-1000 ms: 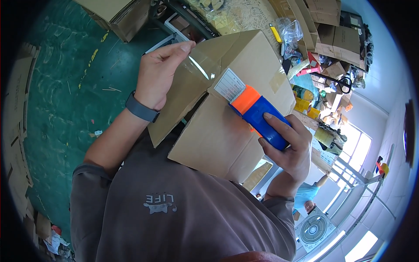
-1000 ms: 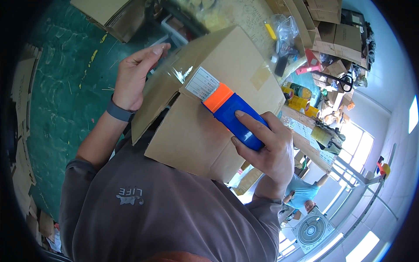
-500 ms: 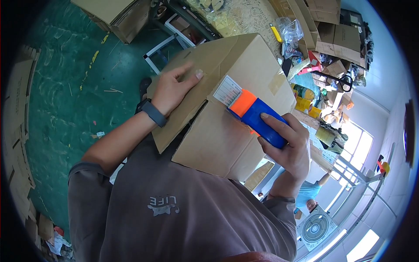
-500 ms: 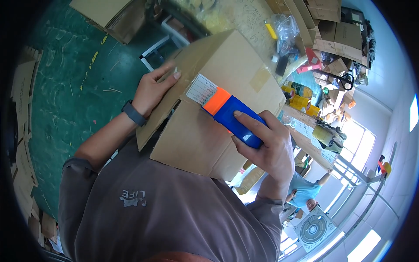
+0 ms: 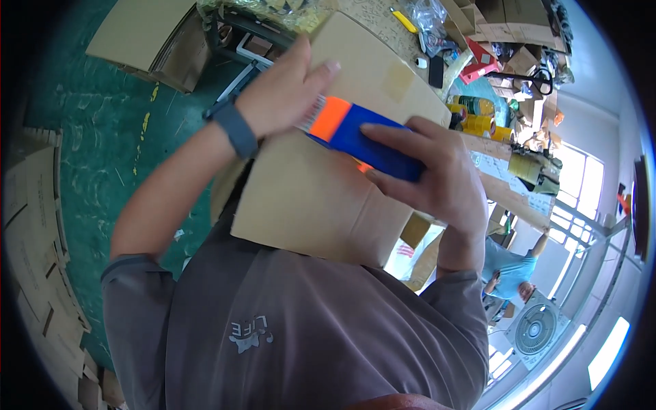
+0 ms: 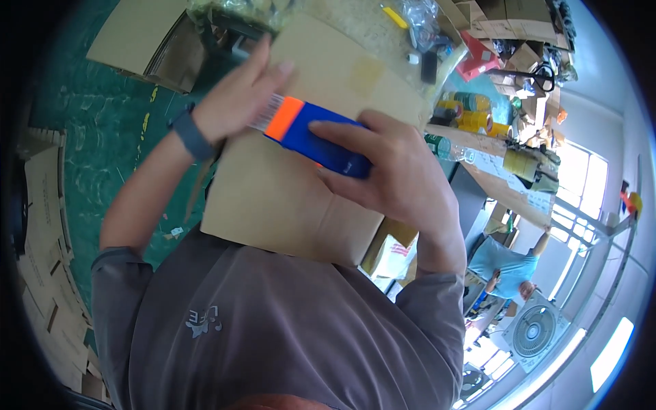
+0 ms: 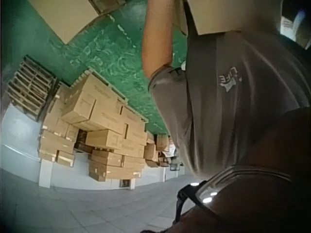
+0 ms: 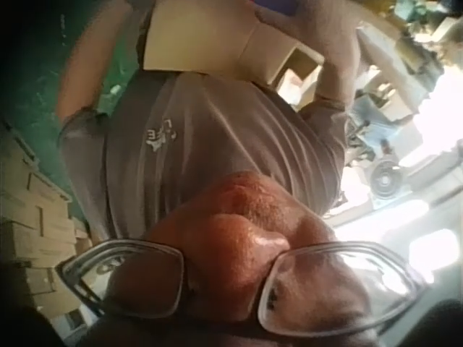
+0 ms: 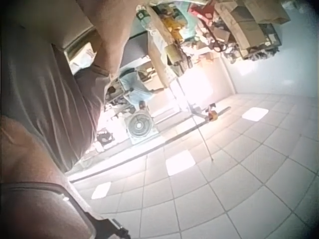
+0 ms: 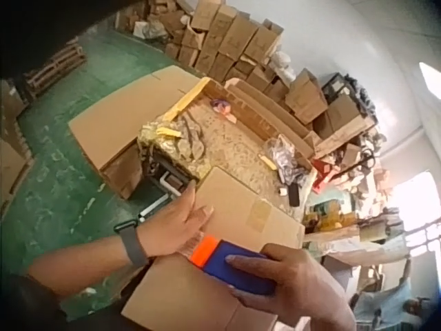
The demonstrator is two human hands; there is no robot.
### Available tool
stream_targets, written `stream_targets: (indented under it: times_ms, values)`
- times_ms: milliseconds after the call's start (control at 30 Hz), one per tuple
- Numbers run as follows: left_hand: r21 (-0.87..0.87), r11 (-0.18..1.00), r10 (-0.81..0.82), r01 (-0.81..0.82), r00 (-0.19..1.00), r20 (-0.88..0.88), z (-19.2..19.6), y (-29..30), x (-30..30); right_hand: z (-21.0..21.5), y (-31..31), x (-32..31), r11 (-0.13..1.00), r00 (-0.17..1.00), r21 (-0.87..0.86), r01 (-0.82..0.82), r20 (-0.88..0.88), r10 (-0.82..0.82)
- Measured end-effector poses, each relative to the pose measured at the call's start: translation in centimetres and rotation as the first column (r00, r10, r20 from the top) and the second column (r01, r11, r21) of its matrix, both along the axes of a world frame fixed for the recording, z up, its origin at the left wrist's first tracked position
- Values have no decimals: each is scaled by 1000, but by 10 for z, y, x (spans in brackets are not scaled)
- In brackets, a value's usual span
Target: Packing bicycle seats into plastic bags and placing them into a cardboard box.
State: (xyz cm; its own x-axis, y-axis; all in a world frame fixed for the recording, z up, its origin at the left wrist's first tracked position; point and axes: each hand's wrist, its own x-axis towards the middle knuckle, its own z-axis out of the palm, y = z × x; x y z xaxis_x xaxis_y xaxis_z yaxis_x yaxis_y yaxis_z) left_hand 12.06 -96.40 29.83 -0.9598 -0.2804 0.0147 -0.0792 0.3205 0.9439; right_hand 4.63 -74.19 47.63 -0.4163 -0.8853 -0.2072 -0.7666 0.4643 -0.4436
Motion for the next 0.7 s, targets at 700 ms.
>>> stream_targets:
  times_ms: [700]
  values:
    - [-712,680,442,-175,873,207,-19,38,-36,0,271,-101,853,951,-421,-309,-129,281]
